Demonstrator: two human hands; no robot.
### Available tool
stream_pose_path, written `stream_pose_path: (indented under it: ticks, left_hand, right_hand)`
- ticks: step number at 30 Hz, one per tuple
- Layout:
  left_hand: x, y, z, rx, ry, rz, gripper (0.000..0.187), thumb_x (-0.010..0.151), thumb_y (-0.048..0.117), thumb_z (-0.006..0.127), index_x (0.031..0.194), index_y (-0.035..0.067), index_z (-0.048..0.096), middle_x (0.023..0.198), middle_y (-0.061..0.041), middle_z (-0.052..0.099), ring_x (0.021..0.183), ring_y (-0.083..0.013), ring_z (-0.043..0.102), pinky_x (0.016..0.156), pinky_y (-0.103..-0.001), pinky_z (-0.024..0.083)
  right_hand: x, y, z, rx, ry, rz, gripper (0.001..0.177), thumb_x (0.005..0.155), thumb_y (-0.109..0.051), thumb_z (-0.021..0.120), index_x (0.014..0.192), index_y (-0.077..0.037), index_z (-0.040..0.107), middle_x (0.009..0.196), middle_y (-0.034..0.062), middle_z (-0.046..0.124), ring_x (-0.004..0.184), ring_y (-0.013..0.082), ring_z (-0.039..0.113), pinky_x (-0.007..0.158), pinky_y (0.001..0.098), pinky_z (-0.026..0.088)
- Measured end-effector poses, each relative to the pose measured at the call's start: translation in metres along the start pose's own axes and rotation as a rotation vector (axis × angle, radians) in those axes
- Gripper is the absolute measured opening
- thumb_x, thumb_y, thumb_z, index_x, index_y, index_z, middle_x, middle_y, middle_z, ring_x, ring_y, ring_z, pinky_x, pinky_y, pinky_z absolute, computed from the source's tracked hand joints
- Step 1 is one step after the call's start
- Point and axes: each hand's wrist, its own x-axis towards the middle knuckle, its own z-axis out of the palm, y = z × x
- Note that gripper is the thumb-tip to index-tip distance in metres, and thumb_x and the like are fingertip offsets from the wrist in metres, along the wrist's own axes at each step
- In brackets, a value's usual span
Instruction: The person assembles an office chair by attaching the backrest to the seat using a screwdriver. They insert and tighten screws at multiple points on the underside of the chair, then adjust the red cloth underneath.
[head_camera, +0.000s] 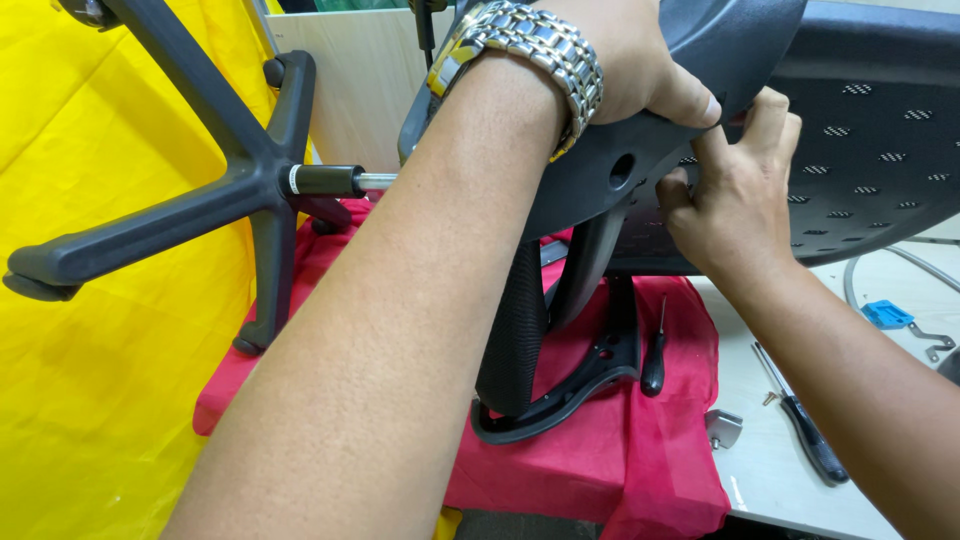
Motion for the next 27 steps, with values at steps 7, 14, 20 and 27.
stream_pose_path:
  ticks: [7, 14, 20, 27]
  left_hand:
    - [0.001, 0.000, -0.002, 0.034, -0.023, 0.003, 0.074, 0.070, 0.073, 0.080, 0.112, 0.012, 0.075, 0.095, -0.014, 0.075, 0.077, -0.0259, 0.076, 0.073, -0.037, 0.062]
    - [0.000, 0.001, -0.002, 0.007, -0.043, -0.014, 0.069, 0.071, 0.070, 0.080, 0.110, 0.013, 0.076, 0.093, -0.012, 0.076, 0.075, -0.0235, 0.077, 0.071, -0.036, 0.062]
    - [-0.001, 0.002, 0.001, -0.058, -0.011, -0.005, 0.074, 0.067, 0.067, 0.084, 0.117, 0.013, 0.072, 0.098, -0.013, 0.076, 0.078, -0.0238, 0.077, 0.071, -0.035, 0.062]
    - [-0.002, 0.002, 0.000, -0.153, -0.024, -0.027, 0.079, 0.061, 0.061, 0.085, 0.115, 0.006, 0.069, 0.097, -0.018, 0.075, 0.077, -0.0254, 0.079, 0.070, -0.034, 0.064]
  right_hand:
    - [-0.005, 0.003, 0.003, 0.084, 0.042, -0.007, 0.066, 0.083, -0.001, 0.070, 0.147, -0.006, 0.050, 0.143, 0.0197, 0.038, 0.128, 0.0407, 0.039, 0.108, 0.0518, 0.045]
    - [-0.002, 0.002, 0.003, 0.186, 0.124, 0.014, 0.069, 0.082, 0.001, 0.069, 0.146, -0.005, 0.045, 0.139, 0.0194, 0.039, 0.130, 0.0412, 0.043, 0.107, 0.0522, 0.041]
    - [-0.001, 0.009, 0.001, 0.097, 0.085, 0.001, 0.066, 0.085, -0.002, 0.069, 0.147, -0.008, 0.050, 0.137, 0.0171, 0.043, 0.135, 0.0384, 0.046, 0.112, 0.0499, 0.040]
    - [-0.005, 0.012, 0.008, 0.213, 0.151, 0.038, 0.061, 0.087, -0.002, 0.065, 0.146, -0.004, 0.048, 0.133, 0.0158, 0.048, 0.124, 0.0341, 0.050, 0.111, 0.0462, 0.039]
